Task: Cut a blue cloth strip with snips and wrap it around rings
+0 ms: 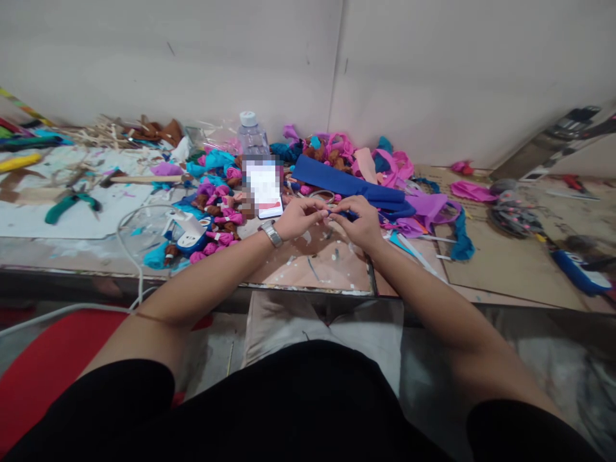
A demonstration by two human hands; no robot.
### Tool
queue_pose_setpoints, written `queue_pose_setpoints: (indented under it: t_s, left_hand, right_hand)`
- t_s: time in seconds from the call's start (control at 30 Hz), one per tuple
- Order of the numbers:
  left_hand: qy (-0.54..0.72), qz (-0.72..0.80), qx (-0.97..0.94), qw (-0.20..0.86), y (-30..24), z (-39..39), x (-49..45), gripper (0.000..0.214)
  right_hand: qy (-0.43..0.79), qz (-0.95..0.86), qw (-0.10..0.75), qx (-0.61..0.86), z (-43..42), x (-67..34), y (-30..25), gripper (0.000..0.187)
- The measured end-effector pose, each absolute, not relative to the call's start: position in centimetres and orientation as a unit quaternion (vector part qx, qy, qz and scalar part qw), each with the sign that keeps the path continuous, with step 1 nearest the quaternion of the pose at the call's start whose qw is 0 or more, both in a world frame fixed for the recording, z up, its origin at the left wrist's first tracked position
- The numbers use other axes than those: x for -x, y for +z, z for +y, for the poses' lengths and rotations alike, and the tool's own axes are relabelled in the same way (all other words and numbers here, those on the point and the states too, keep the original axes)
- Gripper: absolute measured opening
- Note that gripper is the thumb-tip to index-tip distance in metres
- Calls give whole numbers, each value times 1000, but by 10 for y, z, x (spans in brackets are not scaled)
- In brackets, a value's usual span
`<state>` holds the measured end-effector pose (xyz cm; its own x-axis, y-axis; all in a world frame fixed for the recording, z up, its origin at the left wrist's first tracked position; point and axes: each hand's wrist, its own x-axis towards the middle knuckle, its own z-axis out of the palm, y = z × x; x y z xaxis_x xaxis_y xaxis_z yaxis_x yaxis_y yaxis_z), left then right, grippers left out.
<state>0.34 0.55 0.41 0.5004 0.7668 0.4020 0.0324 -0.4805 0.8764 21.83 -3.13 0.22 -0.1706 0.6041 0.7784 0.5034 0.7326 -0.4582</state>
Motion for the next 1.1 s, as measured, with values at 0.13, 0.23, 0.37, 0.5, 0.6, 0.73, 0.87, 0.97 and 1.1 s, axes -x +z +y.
queue_pose_setpoints:
  t_s: [0.13,0.23,0.37,0.5,0.6,0.73,0.87,0.97,1.1]
  left_hand:
    - [421,262,-761,417,1,7,-3,53]
    - [421,258,-770,404,-1,8,-2,50]
    - [416,244,-763,431,-5,9,-2,48]
    - [418,252,-746,454,-6,8,-4,50]
    - [428,273,-737,446,-5,7,-6,52]
    - [441,284,-729,440,-4,8,-6,59]
    - [451,288,-720,441,-4,8,-7,61]
    - [463,290,-713,440,-3,7,-6,61]
    - [466,308,-718,416,-1,8,-5,61]
  right_hand:
    - [66,-746,540,384,-30,-219,-1,29]
    - [77,-738,538,400,-30,-219,-1,33]
    - [81,-733,546,397,-29,-219,-1,38]
    - [94,-725,540,417,-30,-218,-1,38]
    - [106,-726,530,425,-31,-219,-1,31]
    - [99,-738,526,412,-33,-218,0,21]
    - [100,-738,534,400,-34,-217,2,18]
    - [101,-744,534,389,-35,-218,2,22]
    - [104,-744,531,391,-35,-220,4,29]
